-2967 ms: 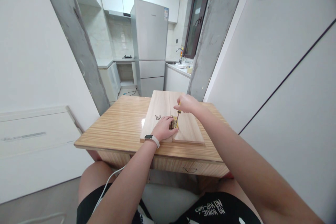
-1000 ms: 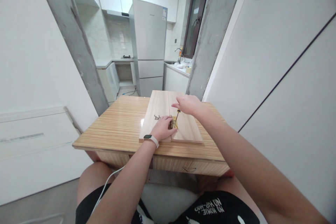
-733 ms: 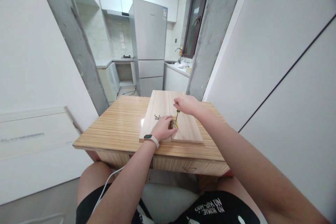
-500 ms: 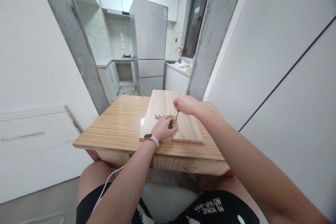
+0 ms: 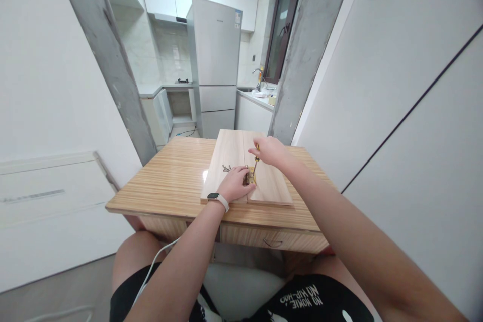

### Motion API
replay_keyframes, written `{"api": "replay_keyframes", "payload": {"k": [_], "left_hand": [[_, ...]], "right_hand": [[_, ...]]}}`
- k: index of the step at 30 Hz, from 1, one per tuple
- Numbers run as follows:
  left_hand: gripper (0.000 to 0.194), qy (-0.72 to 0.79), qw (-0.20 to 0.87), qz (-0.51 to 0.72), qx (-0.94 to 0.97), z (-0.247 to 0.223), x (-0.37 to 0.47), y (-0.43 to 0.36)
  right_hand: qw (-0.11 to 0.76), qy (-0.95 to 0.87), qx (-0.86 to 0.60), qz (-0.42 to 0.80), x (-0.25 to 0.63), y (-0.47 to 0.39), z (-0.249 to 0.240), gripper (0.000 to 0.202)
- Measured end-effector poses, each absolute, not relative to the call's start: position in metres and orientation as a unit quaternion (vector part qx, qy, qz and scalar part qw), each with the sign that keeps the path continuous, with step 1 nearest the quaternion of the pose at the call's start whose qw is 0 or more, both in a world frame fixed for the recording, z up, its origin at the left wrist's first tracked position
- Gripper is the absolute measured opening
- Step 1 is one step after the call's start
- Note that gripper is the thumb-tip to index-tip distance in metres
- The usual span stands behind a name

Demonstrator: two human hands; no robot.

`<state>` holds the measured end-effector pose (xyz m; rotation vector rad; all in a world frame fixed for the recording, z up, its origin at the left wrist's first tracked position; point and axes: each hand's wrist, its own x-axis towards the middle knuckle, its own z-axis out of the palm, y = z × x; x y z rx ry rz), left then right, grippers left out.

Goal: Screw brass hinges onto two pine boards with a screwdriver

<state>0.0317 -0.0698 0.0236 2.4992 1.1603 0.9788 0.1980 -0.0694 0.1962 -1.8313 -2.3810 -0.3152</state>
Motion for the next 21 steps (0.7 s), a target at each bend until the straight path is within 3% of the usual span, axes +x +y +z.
{"api": "replay_keyframes", "payload": {"k": [7,11,16,21], "left_hand": [[0.057,0.396,0.105,0.329,0.851,0.023,0.031,-0.069],[0.057,0.399,0.109,0.33,0.849,0.024,0.031,-0.07],[0.056,0.396,0.113,0.332,0.849,0.025,0.032,-0.07],[0.056,0.399,0.112,0.332,0.848,0.024,0.032,-0.07]], "right_hand": [[0.051,-0.834,-0.549,-0.03,0.201,-0.071,0.202,0.006],[0.063,-0.822,-0.565,-0.036,0.199,-0.075,0.202,0.03],[0.034,-0.783,-0.608,-0.126,0.197,-0.078,0.202,0.056],[0.005,-0.78,-0.611,-0.137,0.196,-0.078,0.204,0.044]]}}
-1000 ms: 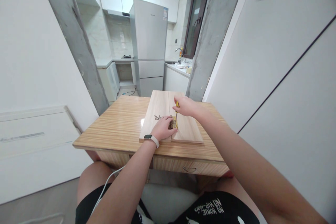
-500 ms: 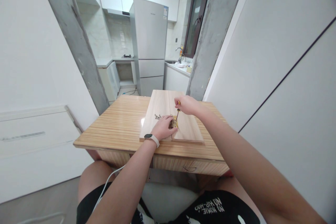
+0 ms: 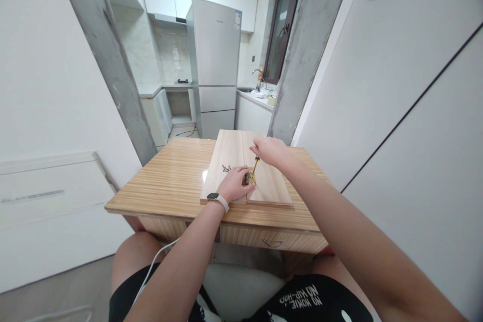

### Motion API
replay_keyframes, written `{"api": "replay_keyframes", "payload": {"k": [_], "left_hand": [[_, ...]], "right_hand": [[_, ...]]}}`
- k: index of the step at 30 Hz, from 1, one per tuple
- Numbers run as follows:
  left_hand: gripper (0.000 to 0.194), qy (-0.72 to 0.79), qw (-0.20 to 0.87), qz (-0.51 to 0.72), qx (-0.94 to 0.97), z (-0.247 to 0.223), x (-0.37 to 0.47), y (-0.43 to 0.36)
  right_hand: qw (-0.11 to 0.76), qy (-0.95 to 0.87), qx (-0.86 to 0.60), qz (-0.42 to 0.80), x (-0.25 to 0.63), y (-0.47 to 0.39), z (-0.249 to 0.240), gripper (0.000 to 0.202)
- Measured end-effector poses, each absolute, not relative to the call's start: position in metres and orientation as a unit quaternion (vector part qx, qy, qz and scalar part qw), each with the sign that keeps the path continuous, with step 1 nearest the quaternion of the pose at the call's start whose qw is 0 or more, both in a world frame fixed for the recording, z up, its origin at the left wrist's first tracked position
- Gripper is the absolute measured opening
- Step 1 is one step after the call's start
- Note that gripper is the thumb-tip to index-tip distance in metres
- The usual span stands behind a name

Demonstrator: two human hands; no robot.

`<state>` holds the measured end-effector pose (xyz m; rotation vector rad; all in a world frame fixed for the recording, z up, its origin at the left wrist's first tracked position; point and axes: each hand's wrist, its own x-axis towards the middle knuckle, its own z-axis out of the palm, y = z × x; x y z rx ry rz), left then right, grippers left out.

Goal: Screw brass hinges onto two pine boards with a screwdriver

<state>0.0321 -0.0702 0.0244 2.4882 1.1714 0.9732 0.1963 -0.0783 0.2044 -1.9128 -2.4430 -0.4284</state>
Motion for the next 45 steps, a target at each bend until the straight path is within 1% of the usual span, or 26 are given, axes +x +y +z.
{"api": "replay_keyframes", "payload": {"k": [6,11,13,16,20,22,25,29,35,36,41,45], "left_hand": [[0.056,0.399,0.112,0.329,0.849,0.024,0.032,-0.07],[0.057,0.396,0.11,0.329,0.85,0.023,0.031,-0.07],[0.057,0.397,0.109,0.329,0.85,0.023,0.031,-0.07],[0.057,0.397,0.11,0.329,0.85,0.024,0.031,-0.07],[0.056,0.396,0.11,0.333,0.849,0.024,0.032,-0.07],[0.056,0.397,0.11,0.334,0.847,0.023,0.032,-0.07],[0.055,0.399,0.111,0.334,0.847,0.023,0.031,-0.07],[0.056,0.395,0.111,0.334,0.848,0.023,0.031,-0.07],[0.056,0.397,0.111,0.334,0.848,0.022,0.031,-0.069],[0.055,0.398,0.112,0.333,0.847,0.022,0.031,-0.069],[0.054,0.402,0.116,0.328,0.847,0.024,0.031,-0.07],[0.055,0.4,0.112,0.33,0.847,0.023,0.031,-0.07]], "right_hand": [[0.003,-0.815,-0.572,-0.091,0.194,-0.081,0.211,0.027],[-0.019,-0.844,-0.532,-0.062,0.193,-0.082,0.216,0.013],[-0.021,-0.847,-0.527,-0.059,0.192,-0.082,0.216,0.017],[-0.012,-0.837,-0.544,-0.065,0.19,-0.084,0.215,0.029],[-0.011,-0.8,-0.588,-0.122,0.186,-0.087,0.215,0.054],[-0.019,-0.79,-0.599,-0.133,0.186,-0.087,0.216,0.056],[-0.024,-0.792,-0.597,-0.124,0.188,-0.084,0.216,0.046],[-0.008,-0.814,-0.571,-0.103,0.193,-0.081,0.214,0.029],[-0.024,-0.839,-0.539,-0.069,0.193,-0.081,0.217,0.016],[-0.025,-0.841,-0.538,-0.063,0.192,-0.081,0.217,0.017],[-0.021,-0.831,-0.553,-0.057,0.189,-0.084,0.216,0.031],[-0.013,-0.8,-0.591,-0.102,0.187,-0.085,0.215,0.055]]}}
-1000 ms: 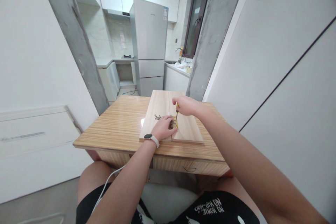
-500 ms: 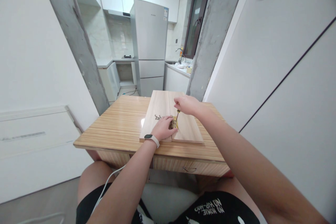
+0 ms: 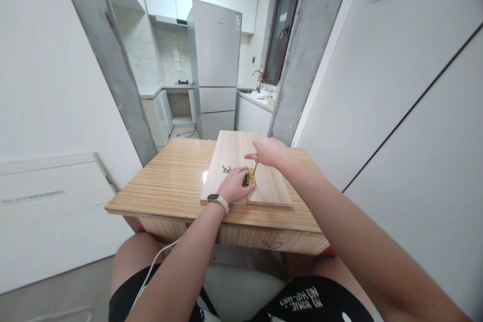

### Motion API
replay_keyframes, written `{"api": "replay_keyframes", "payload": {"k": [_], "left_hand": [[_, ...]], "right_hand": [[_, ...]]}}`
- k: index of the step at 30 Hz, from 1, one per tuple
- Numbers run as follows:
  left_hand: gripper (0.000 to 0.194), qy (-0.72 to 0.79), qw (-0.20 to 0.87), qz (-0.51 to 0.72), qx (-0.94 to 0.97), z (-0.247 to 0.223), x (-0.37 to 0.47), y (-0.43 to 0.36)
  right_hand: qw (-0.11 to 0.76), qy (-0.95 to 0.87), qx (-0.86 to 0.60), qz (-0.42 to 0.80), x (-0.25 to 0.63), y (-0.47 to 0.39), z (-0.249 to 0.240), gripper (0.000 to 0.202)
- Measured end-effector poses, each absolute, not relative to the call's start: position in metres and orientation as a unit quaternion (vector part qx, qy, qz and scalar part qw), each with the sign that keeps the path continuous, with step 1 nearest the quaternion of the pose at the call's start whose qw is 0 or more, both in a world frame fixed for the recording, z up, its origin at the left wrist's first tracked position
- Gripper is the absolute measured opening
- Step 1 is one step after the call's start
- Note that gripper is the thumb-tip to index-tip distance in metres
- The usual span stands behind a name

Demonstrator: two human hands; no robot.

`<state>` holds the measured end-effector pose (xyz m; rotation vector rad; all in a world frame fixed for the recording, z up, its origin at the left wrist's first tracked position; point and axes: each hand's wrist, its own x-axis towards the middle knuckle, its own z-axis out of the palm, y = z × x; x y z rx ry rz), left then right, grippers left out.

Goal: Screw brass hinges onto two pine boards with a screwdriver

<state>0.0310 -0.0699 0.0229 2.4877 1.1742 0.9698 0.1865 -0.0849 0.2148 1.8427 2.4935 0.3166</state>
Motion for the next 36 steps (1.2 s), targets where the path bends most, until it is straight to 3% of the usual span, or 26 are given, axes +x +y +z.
{"api": "replay_keyframes", "payload": {"k": [4,15,21,27,33,36], "left_hand": [[0.056,0.397,0.111,0.332,0.848,0.021,0.031,-0.069],[0.057,0.4,0.112,0.331,0.847,0.021,0.031,-0.069],[0.057,0.398,0.112,0.335,0.847,0.019,0.031,-0.067],[0.056,0.394,0.111,0.337,0.848,0.02,0.031,-0.068],[0.057,0.394,0.107,0.336,0.849,0.019,0.031,-0.067],[0.058,0.395,0.11,0.333,0.849,0.02,0.031,-0.067]], "right_hand": [[0.025,0.791,0.602,0.108,0.186,-0.083,0.217,0.055],[0.0,0.823,0.563,0.076,0.195,-0.079,0.218,0.017],[0.001,0.829,0.557,0.05,0.19,-0.081,0.218,0.02],[-0.021,0.812,0.575,0.1,0.191,-0.074,0.205,0.049],[-0.047,0.822,0.561,0.088,0.194,-0.071,0.204,0.02],[-0.053,0.826,0.559,0.052,0.194,-0.074,0.208,0.023]]}}
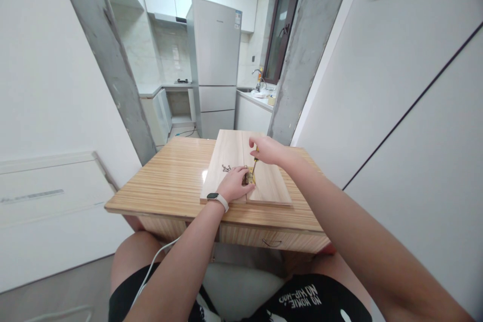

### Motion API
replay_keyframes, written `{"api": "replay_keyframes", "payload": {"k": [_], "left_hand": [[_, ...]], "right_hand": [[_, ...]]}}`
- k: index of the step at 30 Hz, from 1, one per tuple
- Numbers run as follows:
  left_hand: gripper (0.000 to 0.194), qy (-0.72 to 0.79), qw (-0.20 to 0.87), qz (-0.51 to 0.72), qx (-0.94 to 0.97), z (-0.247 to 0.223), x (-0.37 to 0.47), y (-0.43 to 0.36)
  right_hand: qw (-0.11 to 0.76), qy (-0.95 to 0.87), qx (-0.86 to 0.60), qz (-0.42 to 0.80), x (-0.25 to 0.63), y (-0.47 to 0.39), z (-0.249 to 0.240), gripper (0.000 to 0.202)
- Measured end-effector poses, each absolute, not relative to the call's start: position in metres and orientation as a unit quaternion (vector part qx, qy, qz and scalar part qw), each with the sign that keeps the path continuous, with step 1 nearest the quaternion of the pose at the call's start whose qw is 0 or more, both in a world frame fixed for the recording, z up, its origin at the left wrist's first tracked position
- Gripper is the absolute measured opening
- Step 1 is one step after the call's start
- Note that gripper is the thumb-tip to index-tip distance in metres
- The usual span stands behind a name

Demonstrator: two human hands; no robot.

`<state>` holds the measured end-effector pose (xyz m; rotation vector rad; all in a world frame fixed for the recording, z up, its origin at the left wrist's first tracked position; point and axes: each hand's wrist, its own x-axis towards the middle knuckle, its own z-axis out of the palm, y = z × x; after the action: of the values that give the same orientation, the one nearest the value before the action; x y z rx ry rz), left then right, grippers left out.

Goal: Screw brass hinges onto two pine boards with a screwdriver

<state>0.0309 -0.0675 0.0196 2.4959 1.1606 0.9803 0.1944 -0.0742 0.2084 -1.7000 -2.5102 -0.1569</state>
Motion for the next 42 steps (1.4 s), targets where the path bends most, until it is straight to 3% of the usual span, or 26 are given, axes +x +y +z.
{"api": "replay_keyframes", "payload": {"k": [4,7,11,21,31,37,42], "left_hand": [[0.058,0.393,0.109,0.336,0.849,0.0192,0.0306,-0.0674],[0.058,0.393,0.109,0.337,0.849,0.0187,0.0308,-0.0668],[0.056,0.392,0.107,0.336,0.85,0.0179,0.0313,-0.0659],[0.058,0.4,0.106,0.332,0.848,0.0186,0.0316,-0.0667],[0.058,0.399,0.11,0.332,0.848,0.0203,0.0318,-0.0674],[0.057,0.4,0.117,0.331,0.847,0.0232,0.0313,-0.0695],[0.058,0.399,0.113,0.33,0.848,0.0223,0.0311,-0.0692]], "right_hand": [[0.024,-0.829,-0.559,-0.022,0.1936,-0.0778,0.2131,0.037],[0.014,-0.814,-0.577,-0.063,0.1937,-0.0777,0.2124,0.041],[0.005,-0.786,-0.607,-0.12,0.1951,-0.0762,0.2106,0.06],[0.024,-0.825,-0.558,-0.086,0.1999,-0.0718,0.2077,0.018],[0.029,-0.832,-0.552,-0.056,0.1913,-0.0779,0.213,0.025],[0.035,-0.781,-0.605,-0.15,0.1913,-0.0799,0.2093,0.065],[0.02,-0.787,-0.601,-0.139,0.1938,-0.0775,0.2106,0.043]]}}
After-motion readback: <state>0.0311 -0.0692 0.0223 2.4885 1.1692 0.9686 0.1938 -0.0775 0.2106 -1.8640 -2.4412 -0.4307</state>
